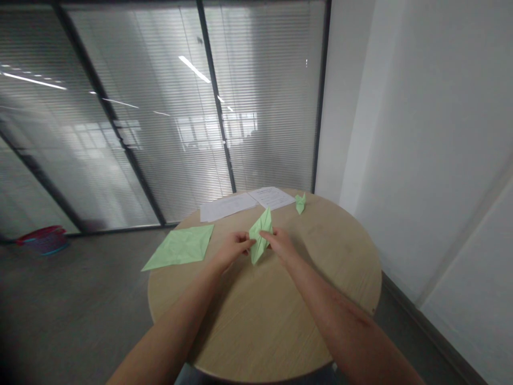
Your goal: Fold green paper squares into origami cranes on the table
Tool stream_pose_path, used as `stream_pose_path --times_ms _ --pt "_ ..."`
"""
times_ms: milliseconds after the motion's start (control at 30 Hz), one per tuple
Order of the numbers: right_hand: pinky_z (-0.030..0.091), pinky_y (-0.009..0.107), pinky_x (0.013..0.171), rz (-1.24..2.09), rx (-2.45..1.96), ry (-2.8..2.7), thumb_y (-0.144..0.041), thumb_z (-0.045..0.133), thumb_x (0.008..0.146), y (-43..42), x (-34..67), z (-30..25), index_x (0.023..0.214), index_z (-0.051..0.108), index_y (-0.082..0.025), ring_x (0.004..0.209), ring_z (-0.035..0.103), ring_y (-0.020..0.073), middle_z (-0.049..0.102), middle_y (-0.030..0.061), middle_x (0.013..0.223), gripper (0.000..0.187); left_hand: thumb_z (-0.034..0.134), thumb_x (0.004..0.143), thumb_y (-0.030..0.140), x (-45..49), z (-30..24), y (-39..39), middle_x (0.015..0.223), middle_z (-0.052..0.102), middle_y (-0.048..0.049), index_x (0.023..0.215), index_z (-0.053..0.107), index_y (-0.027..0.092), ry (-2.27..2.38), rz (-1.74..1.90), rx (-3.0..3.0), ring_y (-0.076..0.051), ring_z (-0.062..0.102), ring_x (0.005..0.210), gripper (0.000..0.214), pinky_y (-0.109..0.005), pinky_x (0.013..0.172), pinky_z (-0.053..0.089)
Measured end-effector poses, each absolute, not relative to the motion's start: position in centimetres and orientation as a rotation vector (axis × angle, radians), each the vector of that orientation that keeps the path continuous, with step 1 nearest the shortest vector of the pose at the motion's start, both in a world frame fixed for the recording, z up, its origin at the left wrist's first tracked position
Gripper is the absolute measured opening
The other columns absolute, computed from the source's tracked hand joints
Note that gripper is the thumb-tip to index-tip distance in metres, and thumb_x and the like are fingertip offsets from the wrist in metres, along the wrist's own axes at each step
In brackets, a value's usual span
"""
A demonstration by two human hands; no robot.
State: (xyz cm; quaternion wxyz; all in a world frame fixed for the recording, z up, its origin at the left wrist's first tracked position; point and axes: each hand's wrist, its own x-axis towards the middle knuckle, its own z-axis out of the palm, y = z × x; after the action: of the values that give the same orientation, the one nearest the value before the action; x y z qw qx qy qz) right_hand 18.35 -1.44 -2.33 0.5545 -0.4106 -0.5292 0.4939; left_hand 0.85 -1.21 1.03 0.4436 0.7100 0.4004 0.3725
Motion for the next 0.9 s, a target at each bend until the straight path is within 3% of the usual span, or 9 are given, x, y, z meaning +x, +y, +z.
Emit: stream_pose_path --times_ms 433,633,900 --pt "0.052 0.032 0.066 1.228 -0.956 -1.079 -0.041 0.071 0.068 -1.68 18.35 -1.67 0.083 0.069 -0.019 0.07 0.065 0.0201 0.072 0.0082 0.087 0.026 0.066 0.072 0.046 0.39 0.88 -1.05 0.058 0.054 0.0014 0.065 0.062 0.016 0.966 0.824 1.836 -0.011 0.049 0.052 0.031 -0.023 0.053 0.041" --pt "0.053 0.032 0.068 1.202 -1.0 -1.073 -0.041 0.07 0.07 -1.82 18.49 -1.54 0.085 0.069 -0.018 0.074 0.067 0.0218 0.073 0.0094 0.089 0.028 0.067 0.073 0.047 0.19 0.87 -0.99 0.065 0.059 -0.0008 0.075 0.068 0.014 0.952 0.727 1.845 -0.012 0.052 0.057 0.033 -0.024 0.056 0.043" --pt "0.051 0.029 0.068 1.226 -1.016 -1.295 -0.044 0.069 0.073 -1.57 18.37 -2.42 0.092 0.072 -0.016 0.076 0.067 0.0206 0.073 0.0089 0.09 0.034 0.064 0.078 0.054 0.32 1.18 -0.9 0.087 0.07 -0.0076 0.095 0.072 0.013 0.945 0.947 1.742 -0.019 0.061 0.077 0.045 -0.027 0.066 0.047"
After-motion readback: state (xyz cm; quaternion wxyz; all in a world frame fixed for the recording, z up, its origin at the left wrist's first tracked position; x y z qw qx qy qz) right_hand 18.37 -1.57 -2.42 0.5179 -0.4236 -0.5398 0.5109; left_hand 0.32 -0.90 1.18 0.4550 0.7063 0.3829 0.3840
